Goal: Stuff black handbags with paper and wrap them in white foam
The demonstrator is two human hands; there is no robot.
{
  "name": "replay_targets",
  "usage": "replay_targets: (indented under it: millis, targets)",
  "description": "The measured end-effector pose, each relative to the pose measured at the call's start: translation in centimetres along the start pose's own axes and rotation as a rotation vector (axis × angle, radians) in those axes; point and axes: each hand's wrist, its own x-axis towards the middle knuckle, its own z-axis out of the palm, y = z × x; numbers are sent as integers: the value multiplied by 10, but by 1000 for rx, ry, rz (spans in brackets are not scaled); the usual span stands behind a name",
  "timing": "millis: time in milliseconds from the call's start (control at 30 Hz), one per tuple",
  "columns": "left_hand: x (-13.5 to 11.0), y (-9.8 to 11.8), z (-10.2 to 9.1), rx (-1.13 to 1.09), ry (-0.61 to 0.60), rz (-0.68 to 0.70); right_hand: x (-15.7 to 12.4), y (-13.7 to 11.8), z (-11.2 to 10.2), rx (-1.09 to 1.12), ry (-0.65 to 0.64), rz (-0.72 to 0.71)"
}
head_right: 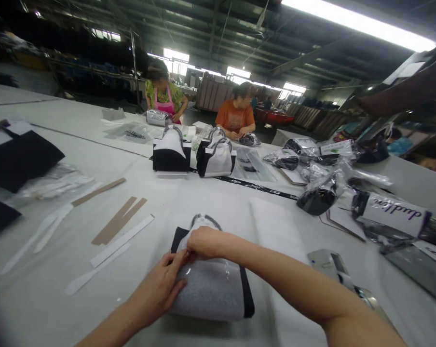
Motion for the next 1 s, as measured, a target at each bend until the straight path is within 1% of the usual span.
replay_targets:
  millis: [167,233,333,500,600,667,767,833,867,933,967,1000]
  targets:
    - [-7,-6,14,310,44,181,0,4,0,9,-17,-15]
    - [-10,-7,17,385,65,221,-4,5,-1,33,-15,-12]
    - [-13,-7,19,420,71,229,-8,9,0,67,10,27]
    - [-13,-8,21,384,79,226,-1,28,9,91,113,220]
    - [-12,-11,21,383,83,215,5,43,19,176,116,285]
    - [-11,-12,21,413,75,214,5,50,25,292,151,309]
    - [-11,-12,22,453,78,232,1,51,29,500,282,387]
    - [-12,-11,23,469,91,240,0,40,28,557,396,467]
    - [-12,-10,24,474,98,242,1,32,27,578,484,494]
    - [-13,-9,25,472,112,250,7,10,29,655,718,510]
    - [-13,-9,26,462,120,251,12,-2,32,712,832,509]
    - [-13,-9,26,446,131,250,17,-13,36,768,919,509]
